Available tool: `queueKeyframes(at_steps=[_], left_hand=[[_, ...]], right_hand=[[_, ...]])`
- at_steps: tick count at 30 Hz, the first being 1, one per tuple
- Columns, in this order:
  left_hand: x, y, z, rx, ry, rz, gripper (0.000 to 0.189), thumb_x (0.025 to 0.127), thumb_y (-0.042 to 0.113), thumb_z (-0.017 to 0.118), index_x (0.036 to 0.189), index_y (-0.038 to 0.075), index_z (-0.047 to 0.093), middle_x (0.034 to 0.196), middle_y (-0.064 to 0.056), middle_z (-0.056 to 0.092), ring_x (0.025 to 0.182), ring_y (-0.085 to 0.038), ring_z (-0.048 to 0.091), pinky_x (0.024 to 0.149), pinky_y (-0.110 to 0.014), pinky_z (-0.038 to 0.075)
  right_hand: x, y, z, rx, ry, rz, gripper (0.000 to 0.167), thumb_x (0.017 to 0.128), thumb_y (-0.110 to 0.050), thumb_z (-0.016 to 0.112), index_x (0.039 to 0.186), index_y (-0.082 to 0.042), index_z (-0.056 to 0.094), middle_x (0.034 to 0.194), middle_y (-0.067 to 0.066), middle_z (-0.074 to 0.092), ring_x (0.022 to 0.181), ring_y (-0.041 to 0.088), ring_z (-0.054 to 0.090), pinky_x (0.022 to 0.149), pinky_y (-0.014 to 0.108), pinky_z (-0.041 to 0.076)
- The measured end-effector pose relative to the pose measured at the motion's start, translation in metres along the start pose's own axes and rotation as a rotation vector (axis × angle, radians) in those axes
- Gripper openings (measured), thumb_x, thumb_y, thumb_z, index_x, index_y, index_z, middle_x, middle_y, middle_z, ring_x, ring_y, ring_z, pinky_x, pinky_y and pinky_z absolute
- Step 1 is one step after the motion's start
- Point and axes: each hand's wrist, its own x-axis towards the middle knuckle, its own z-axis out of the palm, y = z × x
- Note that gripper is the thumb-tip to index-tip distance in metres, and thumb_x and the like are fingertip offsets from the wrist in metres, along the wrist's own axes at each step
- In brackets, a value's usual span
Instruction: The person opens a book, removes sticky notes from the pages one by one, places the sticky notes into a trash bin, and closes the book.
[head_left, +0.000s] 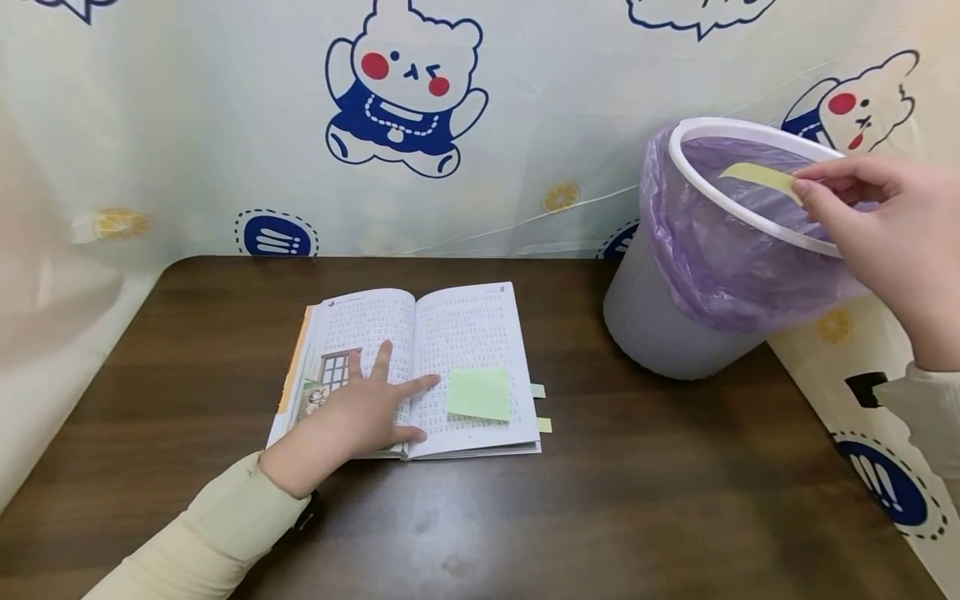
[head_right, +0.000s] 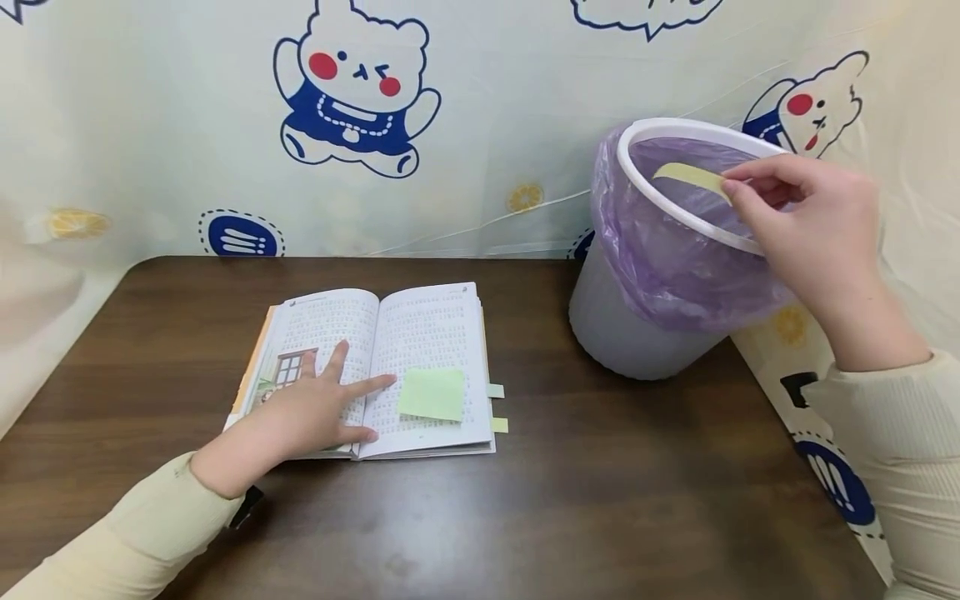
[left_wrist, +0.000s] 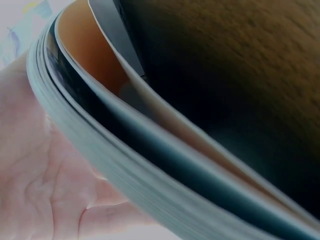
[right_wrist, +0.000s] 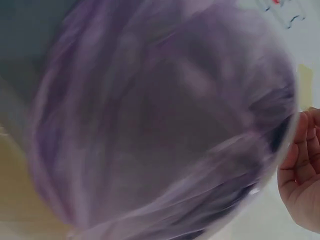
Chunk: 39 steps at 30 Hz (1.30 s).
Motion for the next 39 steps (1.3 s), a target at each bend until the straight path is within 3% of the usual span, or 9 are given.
queueKeyframes(at_steps=[3, 9, 13, 16, 20, 27, 33, 39], left_hand=[[0.0, 0.001, 0.001, -0.007, -0.004, -0.002, 0.075, 0.088, 0.053, 0.077, 0.155, 0.031, 0.049, 0.161, -0.04, 0.011, 0.134, -0.077, 0.012, 0.074, -0.067, 0.055], [0.001, 0.001, 0.003, 0.0, -0.007, -0.008, 0.076, 0.088, 0.054, 0.076, 0.155, 0.032, 0.048, 0.162, -0.039, 0.011, 0.135, -0.076, 0.011, 0.074, -0.067, 0.055], [0.001, 0.0, 0.003, 0.004, -0.006, -0.011, 0.076, 0.088, 0.054, 0.076, 0.155, 0.032, 0.048, 0.162, -0.039, 0.011, 0.135, -0.076, 0.012, 0.072, -0.065, 0.056], [0.002, 0.001, 0.003, 0.008, -0.007, -0.013, 0.075, 0.088, 0.054, 0.076, 0.155, 0.033, 0.048, 0.162, -0.039, 0.01, 0.135, -0.076, 0.012, 0.073, -0.065, 0.056], [0.002, 0.001, 0.003, 0.015, -0.009, -0.017, 0.075, 0.088, 0.055, 0.075, 0.155, 0.033, 0.048, 0.162, -0.039, 0.01, 0.135, -0.076, 0.012, 0.073, -0.066, 0.056], [0.001, 0.0, 0.004, 0.003, -0.005, -0.019, 0.075, 0.089, 0.054, 0.075, 0.155, 0.032, 0.048, 0.162, -0.04, 0.009, 0.134, -0.076, 0.012, 0.074, -0.067, 0.055], [0.002, 0.0, 0.004, 0.006, -0.002, -0.02, 0.075, 0.089, 0.054, 0.075, 0.155, 0.032, 0.048, 0.162, -0.039, 0.009, 0.135, -0.076, 0.012, 0.073, -0.066, 0.056], [0.002, 0.001, 0.004, 0.011, 0.001, -0.017, 0.075, 0.088, 0.055, 0.076, 0.155, 0.032, 0.048, 0.161, -0.04, 0.009, 0.134, -0.077, 0.012, 0.072, -0.065, 0.056]], right_hand=[[0.002, 0.013, -0.001, 0.005, -0.008, 0.039, 0.009, 0.096, -0.02, 0.073, 0.099, -0.028, 0.076, 0.076, -0.031, 0.057, 0.07, -0.004, 0.05, 0.062, 0.004, 0.039], [0.006, 0.029, -0.003, 0.012, -0.02, 0.061, 0.025, 0.096, -0.016, 0.071, 0.091, -0.04, 0.07, 0.07, -0.033, 0.056, 0.064, -0.007, 0.049, 0.059, 0.004, 0.037], [0.01, 0.036, -0.005, 0.019, -0.022, 0.077, 0.027, 0.096, -0.014, 0.07, 0.088, -0.039, 0.07, 0.067, -0.033, 0.054, 0.062, -0.008, 0.047, 0.056, 0.005, 0.035], [0.013, 0.038, -0.005, -0.017, -0.038, 0.092, 0.009, 0.097, -0.014, 0.068, 0.095, -0.016, 0.076, 0.065, -0.033, 0.052, 0.062, -0.007, 0.045, 0.054, 0.007, 0.034], [0.015, 0.04, -0.006, -0.083, -0.07, 0.115, 0.026, 0.098, -0.015, 0.068, 0.11, 0.008, 0.07, 0.063, -0.034, 0.049, 0.063, -0.006, 0.044, 0.053, 0.008, 0.034], [0.018, 0.04, -0.006, -0.206, -0.151, 0.147, 0.041, 0.101, -0.022, 0.065, 0.121, 0.013, 0.065, 0.062, -0.034, 0.044, 0.065, -0.002, 0.041, 0.051, 0.01, 0.035], [0.02, 0.043, -0.006, -0.182, -0.181, 0.155, 0.035, 0.1, -0.024, 0.068, 0.116, 0.007, 0.072, 0.061, -0.038, 0.047, 0.064, -0.004, 0.044, 0.053, 0.009, 0.037], [0.021, 0.043, -0.006, -0.173, -0.21, 0.139, 0.041, 0.101, -0.02, 0.066, 0.122, 0.015, 0.064, 0.059, -0.036, 0.047, 0.058, -0.008, 0.046, 0.053, 0.008, 0.037]])
